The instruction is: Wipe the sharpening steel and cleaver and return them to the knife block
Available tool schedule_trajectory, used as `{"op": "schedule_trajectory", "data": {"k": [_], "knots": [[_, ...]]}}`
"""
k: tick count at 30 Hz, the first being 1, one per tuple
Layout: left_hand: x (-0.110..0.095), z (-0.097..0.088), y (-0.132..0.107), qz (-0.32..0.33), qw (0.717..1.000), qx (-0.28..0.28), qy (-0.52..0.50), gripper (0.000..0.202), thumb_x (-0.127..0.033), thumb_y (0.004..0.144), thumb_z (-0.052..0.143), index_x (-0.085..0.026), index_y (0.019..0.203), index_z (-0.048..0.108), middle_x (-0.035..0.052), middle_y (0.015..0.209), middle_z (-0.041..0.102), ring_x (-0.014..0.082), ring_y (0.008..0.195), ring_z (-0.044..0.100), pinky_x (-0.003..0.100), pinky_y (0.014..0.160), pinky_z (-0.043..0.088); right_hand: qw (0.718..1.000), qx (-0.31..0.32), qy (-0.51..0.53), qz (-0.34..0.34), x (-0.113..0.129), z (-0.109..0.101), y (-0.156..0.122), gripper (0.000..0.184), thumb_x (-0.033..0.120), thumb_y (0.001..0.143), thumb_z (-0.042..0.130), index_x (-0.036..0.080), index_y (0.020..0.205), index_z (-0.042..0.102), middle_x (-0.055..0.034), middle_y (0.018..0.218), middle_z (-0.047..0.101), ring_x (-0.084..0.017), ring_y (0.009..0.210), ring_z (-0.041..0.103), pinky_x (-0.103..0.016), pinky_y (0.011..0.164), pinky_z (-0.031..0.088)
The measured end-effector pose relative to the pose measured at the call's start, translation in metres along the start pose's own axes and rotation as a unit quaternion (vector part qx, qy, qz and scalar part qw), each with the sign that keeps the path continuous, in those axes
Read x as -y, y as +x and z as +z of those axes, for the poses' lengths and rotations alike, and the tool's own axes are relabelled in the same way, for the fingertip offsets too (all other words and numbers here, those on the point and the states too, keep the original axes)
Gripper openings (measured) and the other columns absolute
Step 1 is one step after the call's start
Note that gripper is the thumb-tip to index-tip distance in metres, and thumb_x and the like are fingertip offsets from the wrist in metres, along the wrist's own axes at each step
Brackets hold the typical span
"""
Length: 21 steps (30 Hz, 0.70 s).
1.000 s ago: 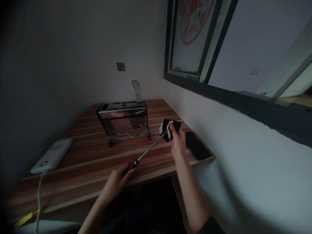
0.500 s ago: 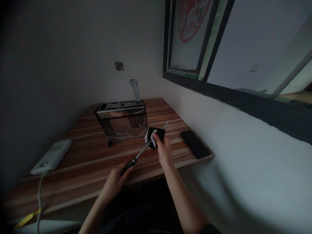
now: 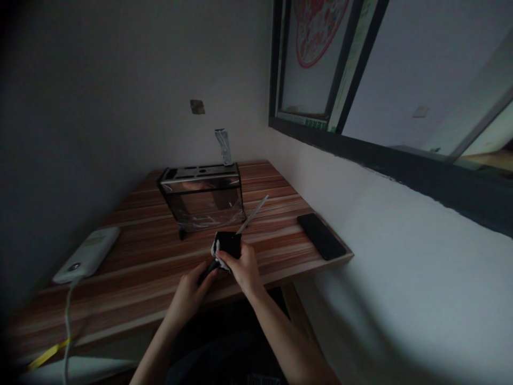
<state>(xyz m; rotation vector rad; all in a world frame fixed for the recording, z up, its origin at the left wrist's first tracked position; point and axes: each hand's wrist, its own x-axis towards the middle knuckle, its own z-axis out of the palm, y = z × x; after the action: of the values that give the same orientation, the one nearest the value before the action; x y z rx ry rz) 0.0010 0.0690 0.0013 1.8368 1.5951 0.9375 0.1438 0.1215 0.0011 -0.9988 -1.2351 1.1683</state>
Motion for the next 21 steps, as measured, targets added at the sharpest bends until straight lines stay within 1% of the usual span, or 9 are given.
{"op": "schedule_trajectory", "data": {"k": [3,7,13,17,21], "knots": [[0.0019,0.0008,0.0004,-0.002,1.000,0.010,0.000,0.031,-0.037,0.089,0.045,-0.015,0.098,0.064,0.0061,0.081,0.071,0.0206,0.073,0.066,0.023,0.063,0.044,1.000,-0.010,0.004,0.009,-0.0032,-0.0013,0.0004,0.035,0.041,0.060,0.077,0.014,0.081,0.069,-0.0041,0.071,0.069,-0.017,0.062,0.061,-0.024,0.056,0.047],[0.0014,0.0014,0.0003,-0.002,1.000,0.023,0.006,0.028,-0.035,0.089,0.046,-0.016,0.099,0.064,0.0076,0.086,0.072,0.0217,0.079,0.067,0.024,0.068,0.045,0.999,-0.022,0.015,0.020,-0.0015,-0.0014,-0.0018,0.034,0.039,0.059,0.078,0.014,0.081,0.070,-0.0049,0.073,0.070,-0.017,0.063,0.063,-0.025,0.058,0.048],[0.0014,0.0014,-0.0009,-0.001,1.000,0.028,0.012,0.028,-0.036,0.089,0.046,-0.017,0.099,0.064,0.0077,0.084,0.072,0.0221,0.077,0.067,0.025,0.069,0.045,0.999,-0.035,0.028,0.018,0.0000,0.0003,-0.0034,0.032,0.038,0.060,0.078,0.014,0.082,0.070,-0.0061,0.076,0.071,-0.019,0.068,0.064,-0.027,0.060,0.049],[0.0017,0.0015,-0.0001,0.003,0.999,0.032,0.005,0.028,-0.037,0.089,0.046,-0.017,0.097,0.064,0.0071,0.083,0.072,0.0211,0.075,0.066,0.024,0.067,0.043,0.999,-0.040,0.025,0.009,0.0011,-0.0020,-0.0015,0.031,0.039,0.062,0.077,0.014,0.081,0.070,-0.0052,0.075,0.071,-0.018,0.067,0.063,-0.026,0.060,0.048],[-0.0004,0.0017,-0.0002,0.000,1.000,0.027,0.002,0.030,-0.039,0.089,0.045,-0.017,0.093,0.063,0.0049,0.076,0.070,0.0195,0.069,0.065,0.022,0.060,0.040,0.999,-0.041,0.030,-0.009,0.0060,-0.0083,0.0042,0.031,0.040,0.066,0.074,0.014,0.082,0.070,-0.0042,0.074,0.070,-0.017,0.066,0.062,-0.026,0.060,0.048]]}}
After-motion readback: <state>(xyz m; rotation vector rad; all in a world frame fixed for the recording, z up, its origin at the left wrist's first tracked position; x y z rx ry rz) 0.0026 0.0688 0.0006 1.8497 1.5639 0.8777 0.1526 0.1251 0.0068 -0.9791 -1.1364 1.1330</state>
